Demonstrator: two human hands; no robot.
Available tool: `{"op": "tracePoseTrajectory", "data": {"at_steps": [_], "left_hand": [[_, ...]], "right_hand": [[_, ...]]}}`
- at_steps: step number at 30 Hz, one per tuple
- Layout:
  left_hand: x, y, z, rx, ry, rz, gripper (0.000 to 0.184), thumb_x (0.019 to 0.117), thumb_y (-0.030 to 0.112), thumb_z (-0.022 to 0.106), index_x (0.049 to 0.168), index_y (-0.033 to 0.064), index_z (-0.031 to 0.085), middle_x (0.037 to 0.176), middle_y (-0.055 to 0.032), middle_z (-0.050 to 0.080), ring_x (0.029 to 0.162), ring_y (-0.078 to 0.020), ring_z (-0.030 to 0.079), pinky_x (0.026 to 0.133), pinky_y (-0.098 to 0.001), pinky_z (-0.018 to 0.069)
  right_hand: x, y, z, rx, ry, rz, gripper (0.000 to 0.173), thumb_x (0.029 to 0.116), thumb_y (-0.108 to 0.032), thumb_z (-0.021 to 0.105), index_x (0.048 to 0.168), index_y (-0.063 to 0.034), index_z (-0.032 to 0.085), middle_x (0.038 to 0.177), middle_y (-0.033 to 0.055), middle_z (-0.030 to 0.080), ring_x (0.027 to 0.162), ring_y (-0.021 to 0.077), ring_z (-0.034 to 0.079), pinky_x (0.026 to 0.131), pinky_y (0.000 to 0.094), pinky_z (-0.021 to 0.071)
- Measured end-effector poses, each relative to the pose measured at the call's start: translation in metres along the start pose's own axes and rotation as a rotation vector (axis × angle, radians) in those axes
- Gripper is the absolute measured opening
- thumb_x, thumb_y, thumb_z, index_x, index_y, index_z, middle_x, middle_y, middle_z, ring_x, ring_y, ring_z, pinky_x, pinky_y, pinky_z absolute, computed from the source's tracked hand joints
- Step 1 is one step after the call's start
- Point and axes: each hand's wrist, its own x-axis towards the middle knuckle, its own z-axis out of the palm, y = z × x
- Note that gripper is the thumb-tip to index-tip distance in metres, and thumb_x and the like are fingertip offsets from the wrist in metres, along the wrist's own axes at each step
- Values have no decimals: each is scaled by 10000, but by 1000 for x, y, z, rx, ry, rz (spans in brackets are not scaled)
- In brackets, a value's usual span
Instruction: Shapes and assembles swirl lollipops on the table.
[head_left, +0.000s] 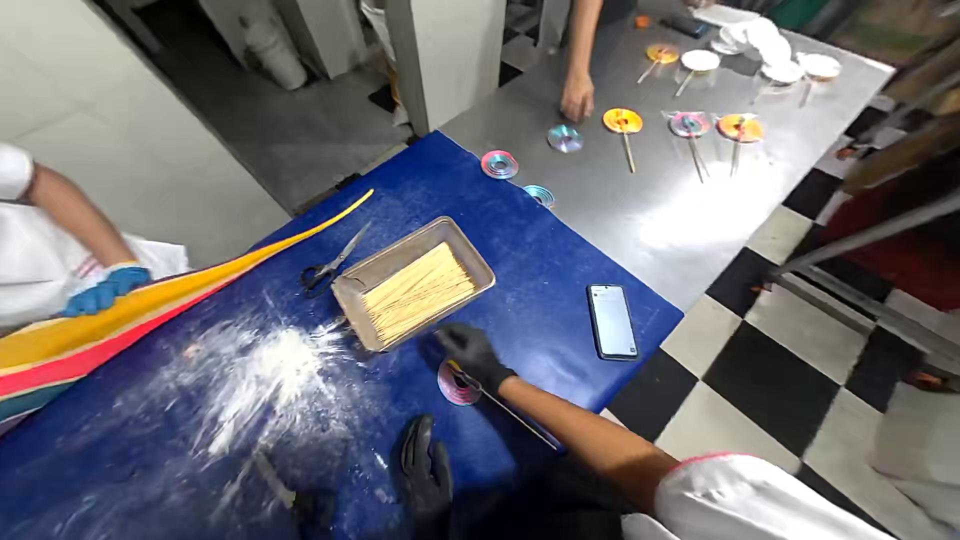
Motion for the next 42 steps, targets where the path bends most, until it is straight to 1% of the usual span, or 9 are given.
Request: {"op": "tracePoseTrajectory", "data": {"at_steps": [2,5,8,12,34,36,38,40,42], "left_hand": [[-14,-1,-13,67,-32,-23,432,992,270,474,1300,50,680,1358,-121,666,1330,-272,584,1149,-476,424],[-21,1,-20,163,-87,27,478,992,339,465,1307,51,681,1370,-120,660,1337,-284,577,1152,-488,407],[-19,0,-13,175,-74,69,481,998,349,464,1303,53,690,1364,-111,667,1323,-289,591,1149,-500,413],[-18,-1,-12,170,-59,64,481,993,344,460,1300,57,694,1365,-108,667,1327,-288,587,1154,-490,407],[-23,2,-16,128,-85,75,450,1013,311,449,1315,77,686,1377,-98,660,1355,-282,563,1167,-472,391],[-19,-1,-14,113,-67,89,452,1009,315,445,1298,68,692,1365,-108,664,1347,-292,567,1159,-486,398],[-20,0,-15,111,-61,90,441,1005,307,458,1275,56,702,1350,-117,673,1333,-310,580,1152,-500,412],[-23,2,-17,109,-71,75,437,1010,303,457,1279,57,699,1354,-116,670,1336,-305,578,1155,-499,408],[-22,0,-17,113,-65,82,436,1009,307,462,1279,60,700,1346,-116,675,1331,-297,583,1152,-490,413]], "right_hand": [[-11,17,-18,-145,91,13,292,1024,-303,577,1142,-103,754,1111,106,738,1055,249,701,947,476,552],[-36,31,-11,-459,-171,11,337,1015,-379,566,1068,-102,749,1073,141,720,1065,325,673,940,522,518],[-40,26,10,-599,-359,112,429,1038,-383,521,1187,-15,686,1219,233,660,1187,413,610,1001,569,478],[-43,15,20,-613,-340,218,373,1048,-271,497,1226,15,657,1274,251,632,1225,424,590,1004,567,478],[-51,-7,15,-518,-318,399,299,1046,-210,543,1140,42,674,1228,256,647,1191,402,620,991,550,507],[-48,-7,19,-520,-247,334,349,1006,-257,611,1200,30,658,1286,257,605,1225,416,585,1005,563,499],[-47,8,32,-575,-145,21,470,979,-372,634,1298,-26,645,1338,213,608,1287,372,562,1067,526,465],[-34,35,45,-643,-174,-365,712,958,-588,581,1448,-72,559,1547,143,494,1491,320,380,1248,502,258],[-16,55,52,-656,-290,-535,889,917,-727,518,1544,-101,446,1662,109,329,1572,288,208,1290,473,135]]}}
